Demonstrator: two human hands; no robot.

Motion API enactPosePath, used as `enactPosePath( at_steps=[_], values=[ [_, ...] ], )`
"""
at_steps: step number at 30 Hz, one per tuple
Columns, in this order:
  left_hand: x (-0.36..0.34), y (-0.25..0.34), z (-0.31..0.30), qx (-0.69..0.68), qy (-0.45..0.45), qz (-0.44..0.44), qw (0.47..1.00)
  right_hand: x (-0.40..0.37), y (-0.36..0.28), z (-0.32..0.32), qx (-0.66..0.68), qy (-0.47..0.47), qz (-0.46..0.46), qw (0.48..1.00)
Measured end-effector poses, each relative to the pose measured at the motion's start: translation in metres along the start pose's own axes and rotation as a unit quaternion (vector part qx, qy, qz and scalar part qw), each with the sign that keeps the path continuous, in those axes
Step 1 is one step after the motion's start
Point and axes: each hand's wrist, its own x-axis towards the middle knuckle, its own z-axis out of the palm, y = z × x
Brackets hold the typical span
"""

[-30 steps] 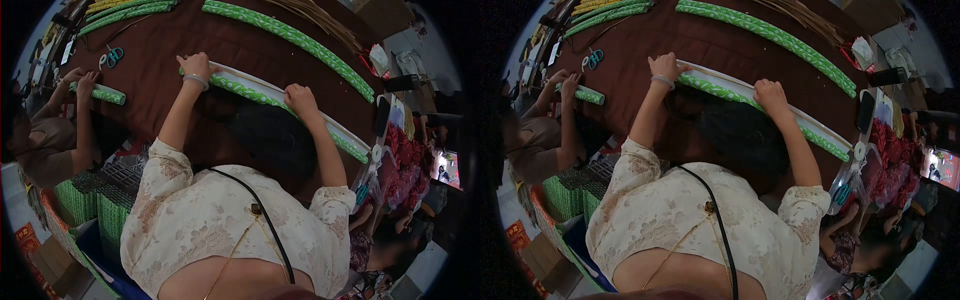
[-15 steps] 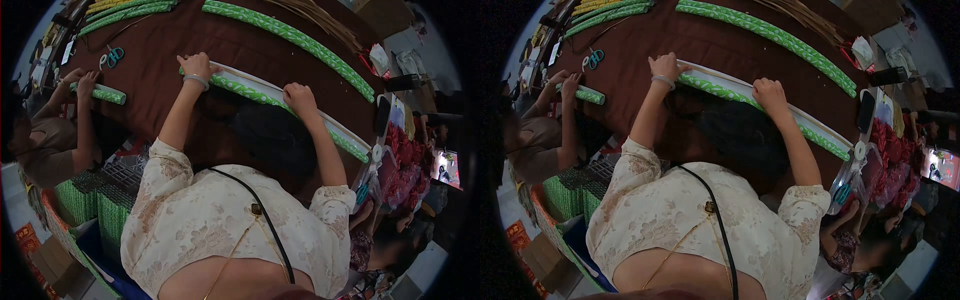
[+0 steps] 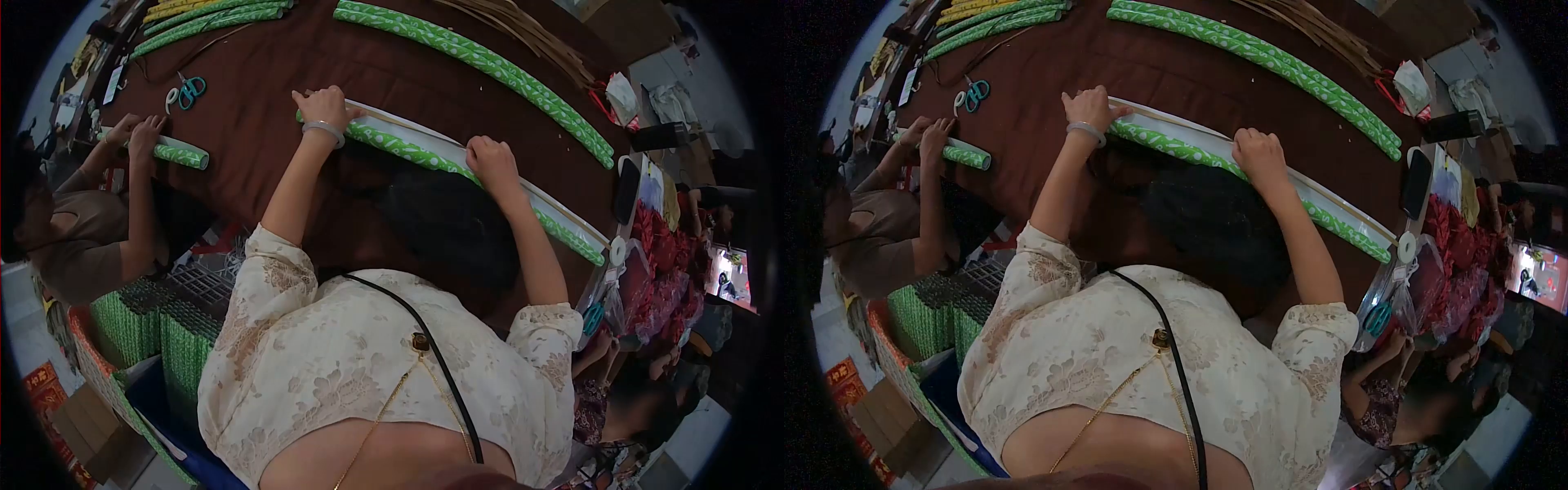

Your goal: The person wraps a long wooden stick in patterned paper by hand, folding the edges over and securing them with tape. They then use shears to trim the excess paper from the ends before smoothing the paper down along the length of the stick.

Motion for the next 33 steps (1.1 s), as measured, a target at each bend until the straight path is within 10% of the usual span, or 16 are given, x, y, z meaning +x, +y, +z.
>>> enactPosePath(
  at_steps=[33],
  values=[
    [-0.001, 0.014, -0.014, 0.022, -0.068, -0.007, 0.997, 0.002, -0.015, -0.013, -0.077, 0.004, 0.016, 0.997]
  ],
)
